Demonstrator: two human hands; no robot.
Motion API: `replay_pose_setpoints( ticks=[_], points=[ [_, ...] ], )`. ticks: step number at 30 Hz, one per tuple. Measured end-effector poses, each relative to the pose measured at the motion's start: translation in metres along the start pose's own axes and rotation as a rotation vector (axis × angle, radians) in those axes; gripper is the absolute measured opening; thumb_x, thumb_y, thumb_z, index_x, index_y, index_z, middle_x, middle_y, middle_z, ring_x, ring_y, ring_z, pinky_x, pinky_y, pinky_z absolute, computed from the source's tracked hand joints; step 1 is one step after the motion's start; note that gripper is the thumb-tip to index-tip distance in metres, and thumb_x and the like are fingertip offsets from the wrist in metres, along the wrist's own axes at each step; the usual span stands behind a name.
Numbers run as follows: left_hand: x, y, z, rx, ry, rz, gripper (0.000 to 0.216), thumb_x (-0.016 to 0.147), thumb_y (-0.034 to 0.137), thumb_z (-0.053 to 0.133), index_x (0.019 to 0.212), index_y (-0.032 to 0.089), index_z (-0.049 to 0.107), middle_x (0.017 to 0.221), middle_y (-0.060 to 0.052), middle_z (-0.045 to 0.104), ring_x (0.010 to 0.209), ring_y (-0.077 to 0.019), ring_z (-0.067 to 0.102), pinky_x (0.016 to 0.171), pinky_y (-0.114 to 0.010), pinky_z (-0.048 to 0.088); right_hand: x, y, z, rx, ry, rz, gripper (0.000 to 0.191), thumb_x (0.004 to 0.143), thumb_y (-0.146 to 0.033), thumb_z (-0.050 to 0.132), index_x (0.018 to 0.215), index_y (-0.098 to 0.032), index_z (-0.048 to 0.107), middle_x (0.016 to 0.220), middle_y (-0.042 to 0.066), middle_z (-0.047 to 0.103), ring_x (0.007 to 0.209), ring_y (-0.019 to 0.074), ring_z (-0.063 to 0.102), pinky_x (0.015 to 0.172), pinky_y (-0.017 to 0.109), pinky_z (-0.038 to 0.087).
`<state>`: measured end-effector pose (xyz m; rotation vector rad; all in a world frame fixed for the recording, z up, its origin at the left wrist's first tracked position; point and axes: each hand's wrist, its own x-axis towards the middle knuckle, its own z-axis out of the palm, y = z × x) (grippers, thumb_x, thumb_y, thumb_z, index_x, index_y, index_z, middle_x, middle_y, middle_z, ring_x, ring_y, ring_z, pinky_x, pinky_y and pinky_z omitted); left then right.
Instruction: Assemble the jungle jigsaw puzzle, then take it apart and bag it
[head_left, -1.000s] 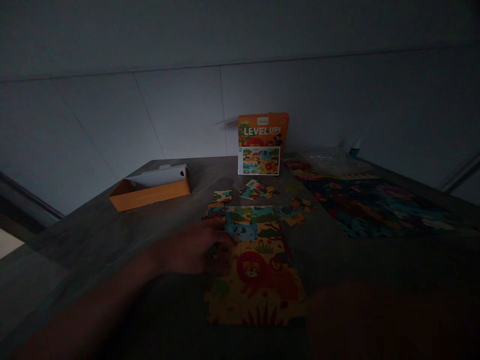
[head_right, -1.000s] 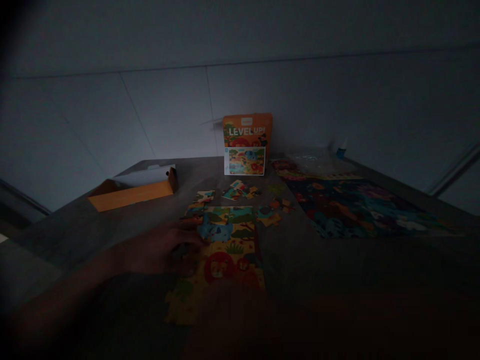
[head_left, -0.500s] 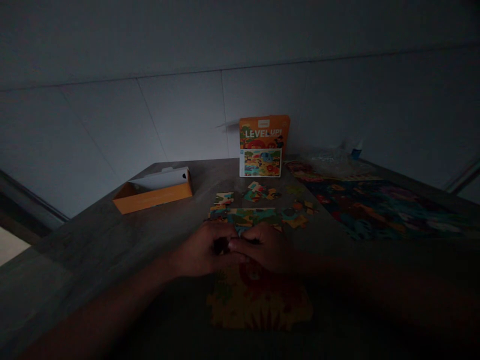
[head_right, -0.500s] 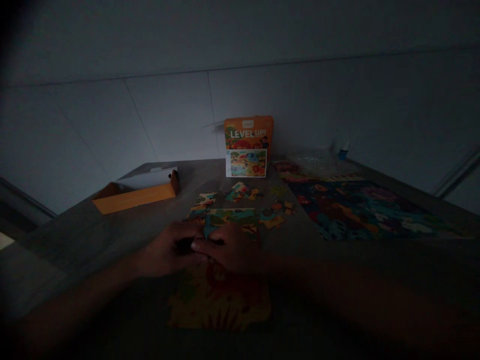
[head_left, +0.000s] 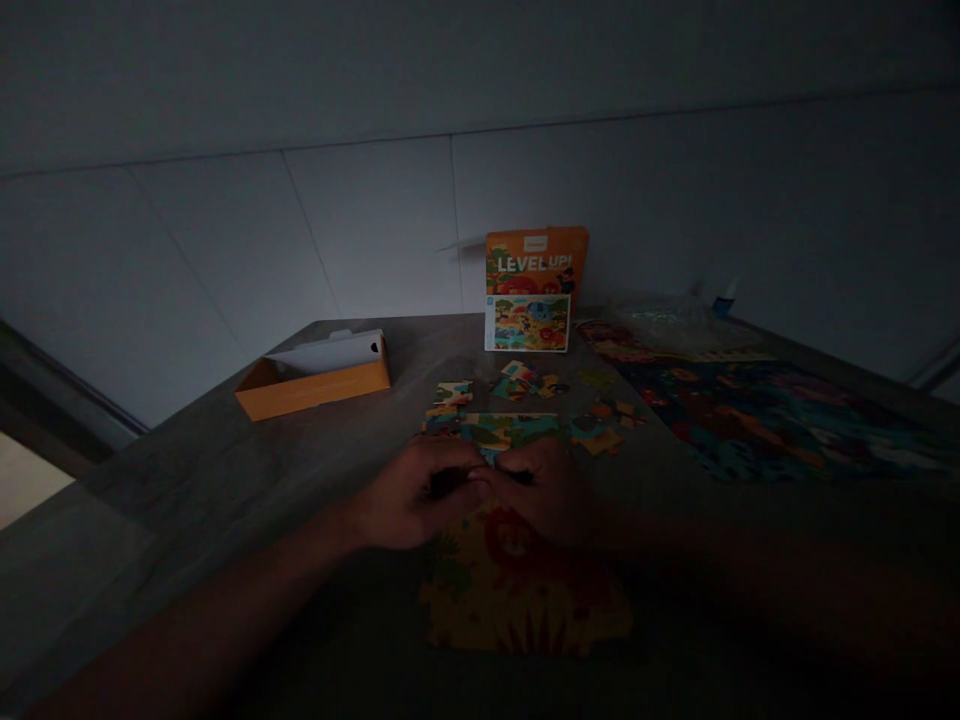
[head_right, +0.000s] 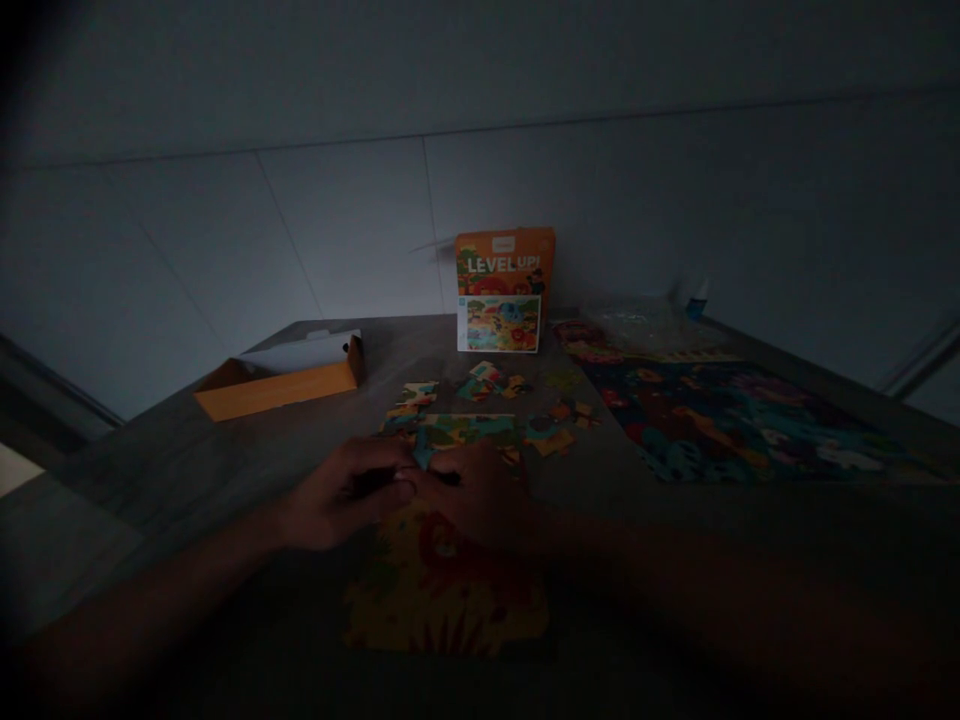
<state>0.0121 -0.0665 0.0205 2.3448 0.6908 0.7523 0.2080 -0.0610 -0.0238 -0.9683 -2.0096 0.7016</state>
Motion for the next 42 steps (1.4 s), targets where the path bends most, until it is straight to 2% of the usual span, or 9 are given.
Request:
replay_pose_setpoints(
  ticks=[4,13,20,24,28,31,35,40,42],
  points=[
    [0.000,0.000,0.000,-0.028,-0.003,-0.020,0.026,0.095,0.027,0.046,0.074,0.015,0.057,0.067,0.001,0.049,0.061,-0.0110,0.045,0.056,-0.023,0.037,-0.002,0.001,-0.001,-0.008,-0.027,-0.017,0.047,0.087,-0.033,0.052,0.051,-0.019,0.026,0.051,-0.006,0.021,0.049,0.0075,0.022,0.047,0.026,0.013],
    [0.000,0.000,0.000,-0.073,-0.020,-0.065,0.006,0.079,0.018,0.051,0.076,0.015,0.056,0.068,0.002,0.048,0.059,-0.0103,0.043,0.052,-0.021,0.033,0.001,-0.008,-0.003,0.024,-0.040,0.063,0.053,0.085,-0.046,0.057,0.048,-0.019,0.030,0.050,-0.006,0.023,0.049,0.0079,0.024,0.047,0.026,0.015],
    [0.001,0.002,0.001,0.047,0.000,-0.024,0.013,0.088,0.020,0.050,0.078,0.016,0.058,0.070,0.000,0.052,0.060,-0.0112,0.047,0.055,-0.023,0.038,0.001,-0.007,-0.002,0.025,-0.041,0.040,0.052,0.088,-0.045,0.052,0.049,-0.019,0.030,0.049,-0.006,0.024,0.047,0.0079,0.025,0.047,0.027,0.015],
    [0.000,0.000,-0.003,0.296,0.081,0.033,0.019,0.083,0.017,0.055,0.100,0.016,0.064,0.105,-0.010,0.062,0.100,-0.0230,0.058,0.088,-0.037,0.049,0.002,-0.001,0.001,0.176,-0.057,0.058,0.044,0.098,-0.045,0.037,0.066,-0.018,0.050,0.051,-0.004,0.040,0.048,0.0098,0.039,0.049,0.024,0.027],
    [0.000,-0.008,-0.003,0.507,0.090,0.000,0.072,0.085,0.032,0.063,0.148,0.016,0.035,0.152,-0.018,0.035,0.141,-0.0362,0.029,0.113,-0.057,0.029,0.003,0.008,0.004,0.355,0.021,0.117,0.032,0.100,-0.042,0.033,0.093,-0.018,0.054,0.060,-0.004,0.049,0.049,0.0111,0.044,0.049,0.022,0.034],
    [0.000,-0.013,0.001,0.536,0.020,-0.053,0.087,0.086,0.042,0.065,0.156,0.018,0.019,0.160,-0.018,0.022,0.147,-0.0402,0.014,0.115,-0.064,0.023,0.003,0.011,0.005,0.383,0.039,0.108,0.028,0.098,-0.040,0.036,0.094,-0.018,0.054,0.069,-0.002,0.052,0.050,0.0102,0.044,0.048,0.022,0.034],
    [-0.001,-0.019,0.005,0.491,-0.039,-0.135,0.089,0.087,0.048,0.063,0.157,0.021,0.016,0.163,-0.017,0.016,0.149,-0.0406,0.010,0.115,-0.066,0.023,0.002,0.007,0.005,0.422,0.048,0.140,0.022,0.093,-0.032,0.039,0.089,-0.018,0.056,0.068,-0.001,0.052,0.050,0.0107,0.044,0.048,0.023,0.035],
    [-0.004,-0.028,-0.003,0.447,0.010,-0.197,0.083,0.091,0.043,0.060,0.157,0.024,0.014,0.163,-0.014,0.020,0.150,-0.0366,0.010,0.116,-0.063,0.027,-0.005,-0.005,0.003,0.399,0.035,0.244,0.018,0.068,-0.018,0.041,0.066,-0.018,0.059,0.056,-0.001,0.051,0.053,0.0119,0.048,0.052,0.023,0.035],
    [-0.004,-0.035,-0.007,0.455,0.046,-0.213,0.081,0.092,0.040,0.059,0.157,0.025,0.013,0.162,-0.012,0.023,0.150,-0.0359,0.013,0.115,-0.062,0.032,-0.010,-0.008,0.003,0.439,-0.026,0.321,0.021,0.066,-0.021,0.040,0.060,-0.019,0.059,0.055,0.001,0.054,0.054,0.0123,0.050,0.051,0.022,0.035]
  ],
)
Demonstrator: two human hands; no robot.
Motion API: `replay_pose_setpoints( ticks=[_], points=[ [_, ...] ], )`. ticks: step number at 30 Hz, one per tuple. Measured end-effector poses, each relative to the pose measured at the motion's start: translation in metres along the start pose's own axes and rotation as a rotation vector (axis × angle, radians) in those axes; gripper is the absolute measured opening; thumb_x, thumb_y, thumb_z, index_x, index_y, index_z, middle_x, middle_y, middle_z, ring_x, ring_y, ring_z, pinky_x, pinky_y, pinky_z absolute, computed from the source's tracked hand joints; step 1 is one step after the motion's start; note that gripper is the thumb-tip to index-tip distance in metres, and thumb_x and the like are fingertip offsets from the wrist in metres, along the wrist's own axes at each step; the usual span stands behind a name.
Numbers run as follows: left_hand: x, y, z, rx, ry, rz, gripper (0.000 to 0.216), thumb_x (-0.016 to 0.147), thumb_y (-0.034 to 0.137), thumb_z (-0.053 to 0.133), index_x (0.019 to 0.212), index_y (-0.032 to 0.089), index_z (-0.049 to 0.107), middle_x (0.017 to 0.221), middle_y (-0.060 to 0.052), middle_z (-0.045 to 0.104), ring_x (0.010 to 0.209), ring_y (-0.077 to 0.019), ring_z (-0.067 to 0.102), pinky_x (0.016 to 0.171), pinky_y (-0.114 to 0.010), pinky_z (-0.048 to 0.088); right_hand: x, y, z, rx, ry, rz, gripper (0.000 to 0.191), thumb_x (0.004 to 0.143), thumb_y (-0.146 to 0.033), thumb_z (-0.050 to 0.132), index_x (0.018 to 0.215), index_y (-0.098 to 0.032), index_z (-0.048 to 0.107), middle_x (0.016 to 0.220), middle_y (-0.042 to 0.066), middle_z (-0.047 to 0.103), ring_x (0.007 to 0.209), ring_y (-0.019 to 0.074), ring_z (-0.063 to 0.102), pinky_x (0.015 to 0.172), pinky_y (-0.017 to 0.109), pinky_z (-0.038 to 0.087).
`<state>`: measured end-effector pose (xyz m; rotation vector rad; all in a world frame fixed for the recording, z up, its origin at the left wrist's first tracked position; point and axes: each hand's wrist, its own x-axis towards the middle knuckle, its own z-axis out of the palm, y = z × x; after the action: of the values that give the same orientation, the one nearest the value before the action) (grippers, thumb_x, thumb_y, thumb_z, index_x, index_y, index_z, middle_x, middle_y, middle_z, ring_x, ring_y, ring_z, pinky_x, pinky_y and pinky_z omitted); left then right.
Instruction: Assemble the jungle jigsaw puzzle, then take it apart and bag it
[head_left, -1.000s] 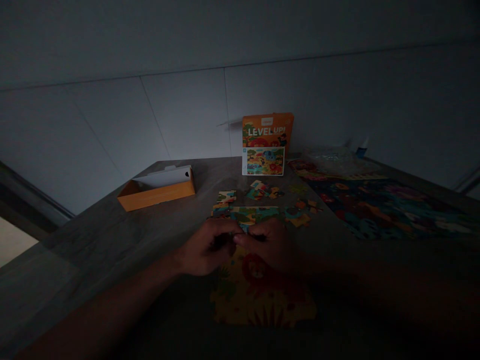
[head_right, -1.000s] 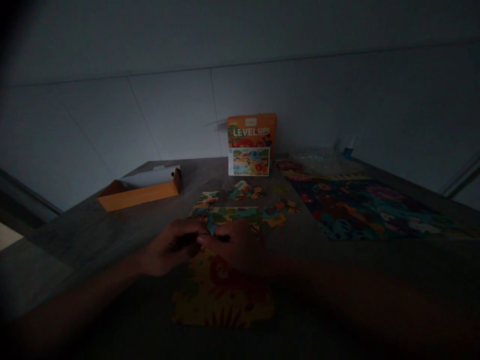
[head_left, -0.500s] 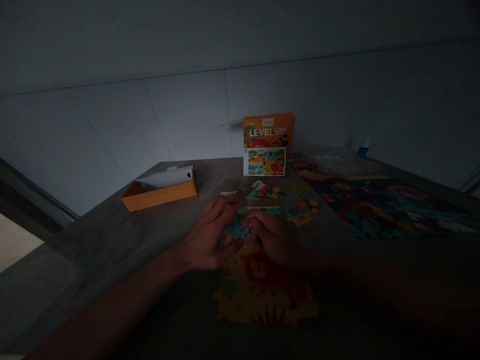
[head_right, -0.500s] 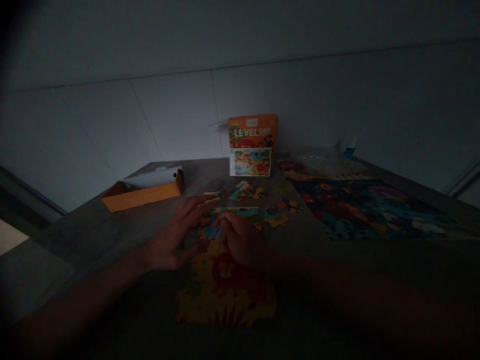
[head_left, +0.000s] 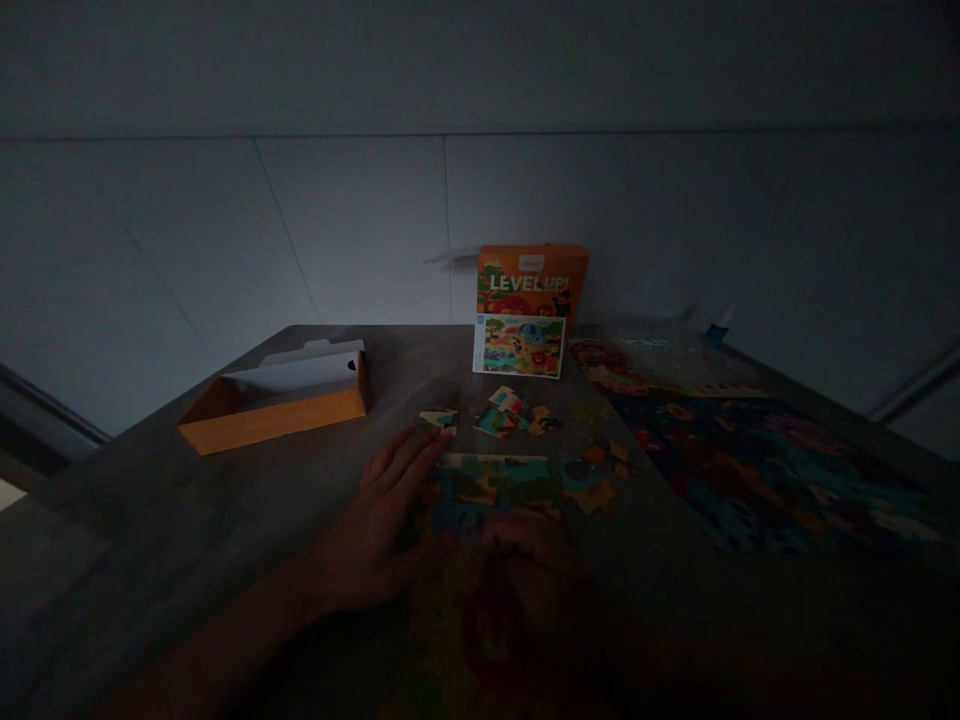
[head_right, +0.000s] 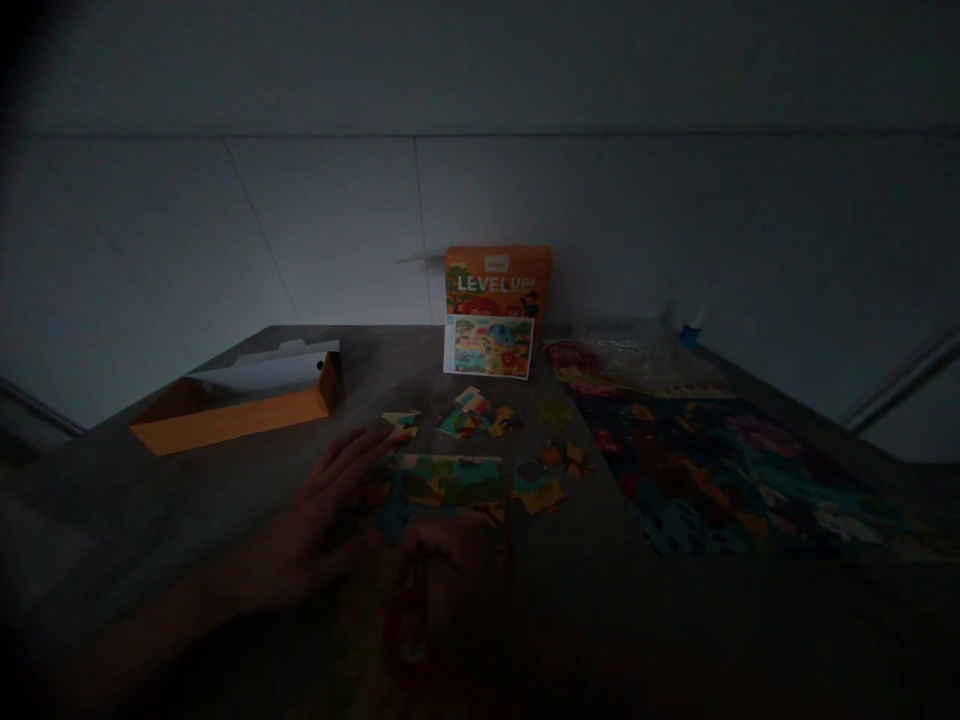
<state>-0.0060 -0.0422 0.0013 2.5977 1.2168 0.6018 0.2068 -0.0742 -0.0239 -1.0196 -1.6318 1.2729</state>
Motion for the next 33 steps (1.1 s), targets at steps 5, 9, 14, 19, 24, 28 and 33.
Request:
replay_pose_setpoints(
  ticks=[5,9,14,19,24,28,33],
  points=[
    [0.003,-0.026,0.006,0.036,0.070,-0.100,0.056,0.096,0.031,0.051,0.150,0.027,0.036,0.155,-0.008,0.040,0.147,-0.0346,0.027,0.111,-0.056,0.042,-0.006,0.005,-0.004,0.079,-0.080,0.107,0.023,0.067,-0.025,0.041,0.058,-0.018,0.061,0.059,0.003,0.061,0.055,0.0131,0.056,0.050,0.021,0.039],
    [0.001,-0.044,0.016,0.000,0.089,-0.147,0.050,0.095,0.035,0.051,0.145,0.027,0.045,0.151,-0.007,0.046,0.143,-0.0340,0.034,0.107,-0.053,0.047,0.001,0.018,-0.013,-0.002,-0.258,0.198,0.018,0.071,-0.021,0.049,0.057,-0.022,0.061,0.053,0.001,0.057,0.051,0.0135,0.055,0.045,0.021,0.040],
    [-0.002,-0.048,0.027,0.040,0.089,-0.151,0.054,0.094,0.037,0.052,0.147,0.031,0.043,0.151,-0.003,0.047,0.139,-0.0344,0.040,0.107,-0.055,0.047,0.003,0.038,-0.019,-0.040,-0.310,0.267,0.023,0.070,-0.016,0.056,0.049,-0.025,0.055,0.037,-0.002,0.040,0.037,0.0145,0.044,0.033,0.022,0.032],
    [0.000,-0.050,0.030,0.081,0.089,-0.094,0.053,0.095,0.039,0.049,0.147,0.032,0.041,0.150,-0.004,0.047,0.136,-0.0337,0.043,0.105,-0.054,0.048,-0.001,0.029,-0.015,-0.010,-0.345,0.190,0.020,0.072,-0.016,0.052,0.056,-0.025,0.060,0.048,-0.001,0.054,0.046,0.0148,0.056,0.040,0.021,0.040],
    [0.006,-0.057,0.030,0.126,0.032,-0.035,0.055,0.097,0.039,0.046,0.150,0.031,0.035,0.153,-0.006,0.041,0.136,-0.0329,0.041,0.108,-0.054,0.044,0.003,0.012,-0.007,0.037,-0.296,0.125,0.016,0.073,-0.019,0.050,0.060,-0.021,0.059,0.069,0.002,0.067,0.068,0.0155,0.067,0.062,0.022,0.051],
    [0.010,-0.061,0.031,0.125,0.040,-0.001,0.053,0.098,0.041,0.042,0.150,0.031,0.035,0.152,-0.006,0.042,0.134,-0.0341,0.044,0.106,-0.056,0.043,0.003,0.003,-0.011,0.065,-0.277,0.033,0.011,0.074,-0.021,0.049,0.067,-0.017,0.057,0.076,0.004,0.066,0.073,0.0142,0.065,0.068,0.021,0.050],
    [0.013,-0.067,0.034,0.136,0.083,0.002,0.049,0.098,0.046,0.039,0.145,0.031,0.042,0.147,-0.005,0.047,0.129,-0.0335,0.049,0.104,-0.056,0.046,0.004,0.004,-0.012,-0.038,-0.352,0.052,0.007,0.068,-0.013,0.053,0.072,-0.016,0.058,0.074,0.000,0.061,0.067,0.0109,0.059,0.059,0.016,0.044]
  ],
)
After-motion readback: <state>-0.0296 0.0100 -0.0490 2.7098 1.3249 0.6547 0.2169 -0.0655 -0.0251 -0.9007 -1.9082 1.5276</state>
